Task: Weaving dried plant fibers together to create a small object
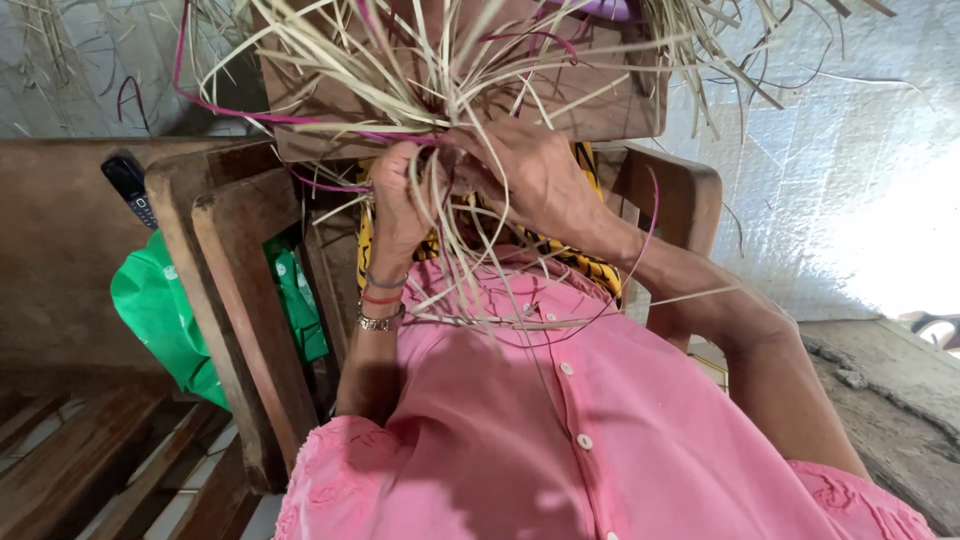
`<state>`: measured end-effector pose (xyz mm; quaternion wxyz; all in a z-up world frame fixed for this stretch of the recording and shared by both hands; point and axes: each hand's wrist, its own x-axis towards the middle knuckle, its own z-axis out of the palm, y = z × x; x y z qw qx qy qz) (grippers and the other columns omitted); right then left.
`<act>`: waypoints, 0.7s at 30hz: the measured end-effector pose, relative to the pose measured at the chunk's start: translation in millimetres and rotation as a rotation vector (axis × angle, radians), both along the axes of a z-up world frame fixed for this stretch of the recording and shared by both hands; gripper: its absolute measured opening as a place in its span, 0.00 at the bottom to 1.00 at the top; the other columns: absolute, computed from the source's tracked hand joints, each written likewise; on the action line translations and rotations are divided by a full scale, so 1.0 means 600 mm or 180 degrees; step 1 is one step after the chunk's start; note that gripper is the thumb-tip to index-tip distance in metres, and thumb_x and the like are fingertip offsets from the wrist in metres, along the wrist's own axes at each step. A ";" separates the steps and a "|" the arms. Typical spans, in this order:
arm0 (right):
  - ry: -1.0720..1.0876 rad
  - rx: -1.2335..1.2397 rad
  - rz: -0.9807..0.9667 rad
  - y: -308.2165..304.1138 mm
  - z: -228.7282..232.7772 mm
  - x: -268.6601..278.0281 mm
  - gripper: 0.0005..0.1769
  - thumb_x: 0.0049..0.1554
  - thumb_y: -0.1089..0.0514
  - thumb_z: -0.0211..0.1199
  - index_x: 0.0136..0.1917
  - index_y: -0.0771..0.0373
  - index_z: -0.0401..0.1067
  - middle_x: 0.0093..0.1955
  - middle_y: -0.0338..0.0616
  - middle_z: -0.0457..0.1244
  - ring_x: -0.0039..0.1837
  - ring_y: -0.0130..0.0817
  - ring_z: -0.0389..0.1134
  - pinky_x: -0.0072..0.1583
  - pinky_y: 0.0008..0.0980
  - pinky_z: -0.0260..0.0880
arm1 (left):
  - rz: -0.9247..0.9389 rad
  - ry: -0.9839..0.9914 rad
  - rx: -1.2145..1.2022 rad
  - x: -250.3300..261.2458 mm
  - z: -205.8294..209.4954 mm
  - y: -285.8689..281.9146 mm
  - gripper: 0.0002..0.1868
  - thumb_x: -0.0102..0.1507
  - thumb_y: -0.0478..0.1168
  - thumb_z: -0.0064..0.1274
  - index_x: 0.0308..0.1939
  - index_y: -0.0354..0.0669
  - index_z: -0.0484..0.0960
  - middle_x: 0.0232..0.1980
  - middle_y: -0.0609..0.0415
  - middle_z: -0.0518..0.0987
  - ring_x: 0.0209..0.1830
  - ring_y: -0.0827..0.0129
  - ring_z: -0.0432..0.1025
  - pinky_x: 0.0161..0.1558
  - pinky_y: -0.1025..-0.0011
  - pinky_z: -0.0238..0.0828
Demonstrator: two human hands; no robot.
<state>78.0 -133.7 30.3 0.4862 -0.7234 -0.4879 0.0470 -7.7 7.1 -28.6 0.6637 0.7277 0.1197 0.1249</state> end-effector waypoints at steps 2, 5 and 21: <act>-0.0140 -0.0053 -0.0074 0.001 0.001 0.004 0.08 0.51 0.64 0.57 0.44 0.69 0.66 0.29 0.51 0.58 0.34 0.48 0.62 0.34 0.38 0.64 | 0.0039 0.0060 -0.0730 -0.008 -0.016 -0.013 0.04 0.57 0.33 0.49 0.26 0.39 0.76 0.19 0.52 0.72 0.15 0.76 0.62 0.28 0.81 0.61; -0.0150 -0.0102 -0.0148 0.001 -0.025 0.000 0.10 0.52 0.57 0.57 0.45 0.65 0.67 0.30 0.49 0.56 0.35 0.45 0.61 0.36 0.37 0.64 | -0.0092 -0.0259 -0.0314 0.001 0.003 -0.020 0.03 0.53 0.30 0.52 0.27 0.35 0.74 0.24 0.54 0.72 0.28 0.74 0.64 0.35 0.76 0.63; 0.1589 0.1157 0.1014 -0.031 -0.023 -0.006 0.42 0.43 0.54 0.68 0.60 0.59 0.42 0.36 0.39 0.64 0.58 0.36 0.62 0.73 0.46 0.35 | 0.0150 0.0163 0.1256 0.014 -0.011 -0.024 0.13 0.59 0.36 0.45 0.19 0.44 0.63 0.19 0.59 0.61 0.18 0.75 0.52 0.18 0.76 0.47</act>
